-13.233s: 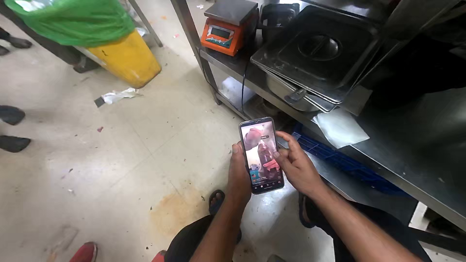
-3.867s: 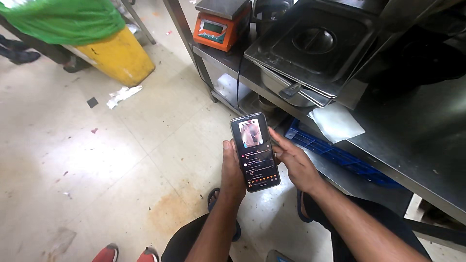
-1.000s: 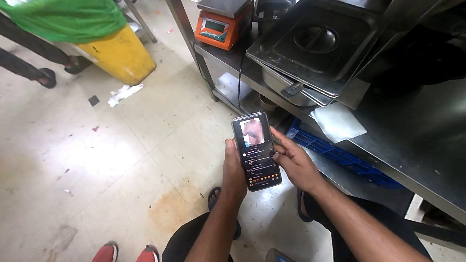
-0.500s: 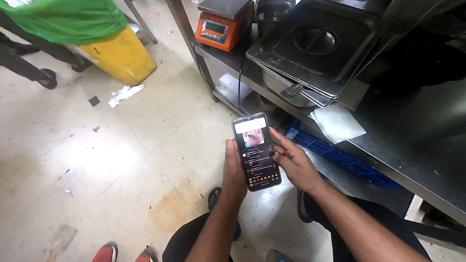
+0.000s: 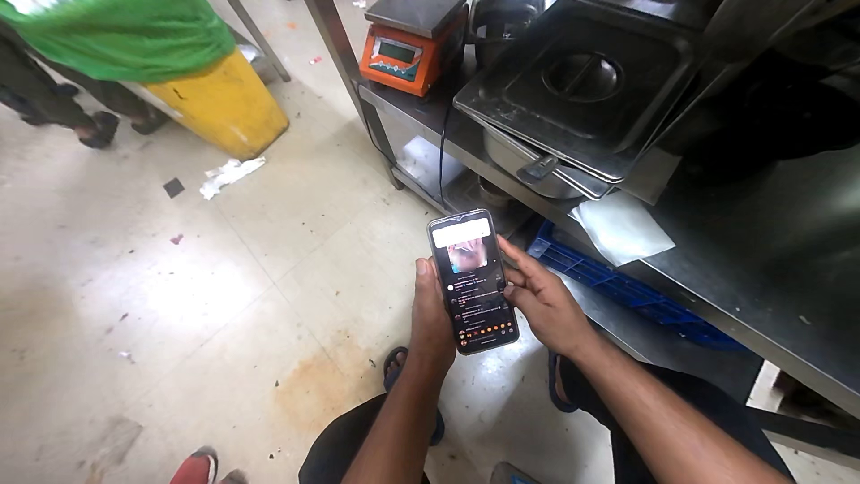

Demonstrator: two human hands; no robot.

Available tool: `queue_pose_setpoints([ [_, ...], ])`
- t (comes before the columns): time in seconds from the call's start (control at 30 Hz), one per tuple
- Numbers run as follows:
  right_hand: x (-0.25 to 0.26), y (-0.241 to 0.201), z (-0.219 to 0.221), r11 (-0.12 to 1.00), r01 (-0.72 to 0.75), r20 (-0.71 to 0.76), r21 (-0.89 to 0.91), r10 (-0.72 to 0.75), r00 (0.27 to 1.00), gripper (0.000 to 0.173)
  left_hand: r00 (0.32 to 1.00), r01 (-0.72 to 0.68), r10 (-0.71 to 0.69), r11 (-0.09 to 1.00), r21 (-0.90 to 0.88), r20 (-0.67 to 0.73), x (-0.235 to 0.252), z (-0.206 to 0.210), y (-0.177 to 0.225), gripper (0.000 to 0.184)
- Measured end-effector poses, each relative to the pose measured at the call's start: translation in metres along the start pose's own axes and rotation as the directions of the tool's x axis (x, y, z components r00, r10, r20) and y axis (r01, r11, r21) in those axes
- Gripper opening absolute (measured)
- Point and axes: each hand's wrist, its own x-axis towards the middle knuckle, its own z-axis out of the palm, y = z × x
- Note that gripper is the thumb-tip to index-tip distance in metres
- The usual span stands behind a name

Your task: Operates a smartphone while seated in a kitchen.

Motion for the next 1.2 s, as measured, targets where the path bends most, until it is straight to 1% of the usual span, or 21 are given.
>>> queue_pose_setpoints([
  [0.27,-0.0003,0.001,-0.0006,1.0,0.027,0.007,-0.003,-0.027,1.0,0.067,1.0,-0.017,0.017,1.0,-0.019,0.023,0.0003,-0.0011,-0.0004,0.087],
  [0.43,-0.0006,0.0011,-0.0006,0.999,0.038,0.012,0.003,-0.038,0.999,0.067,1.0,-0.016,0.016,1.0,-0.003,0.01,-0.0005,-0.0005,0.001,0.086],
  [0.67,-0.001,0.0009,-0.0015,0.999,0.043,0.014,-0.003,-0.043,0.999,0.067,1.0,0.0,0.0,1.0,0.007,-0.004,-0.0012,0.0003,0.0018,0.085],
  [0.83,-0.001,0.0017,-0.0016,0.999,0.054,0.018,-0.007,-0.054,0.998,0.066,1.0,0.007,-0.006,1.0,-0.014,0.013,-0.0006,-0.0005,0.001,0.086],
  [1.2,-0.0007,0.0001,-0.0016,0.999,0.029,0.017,-0.022,-0.028,0.999,0.067,1.0,0.0,0.001,0.999,-0.034,0.028,0.0003,-0.0009,0.0001,0.086],
])
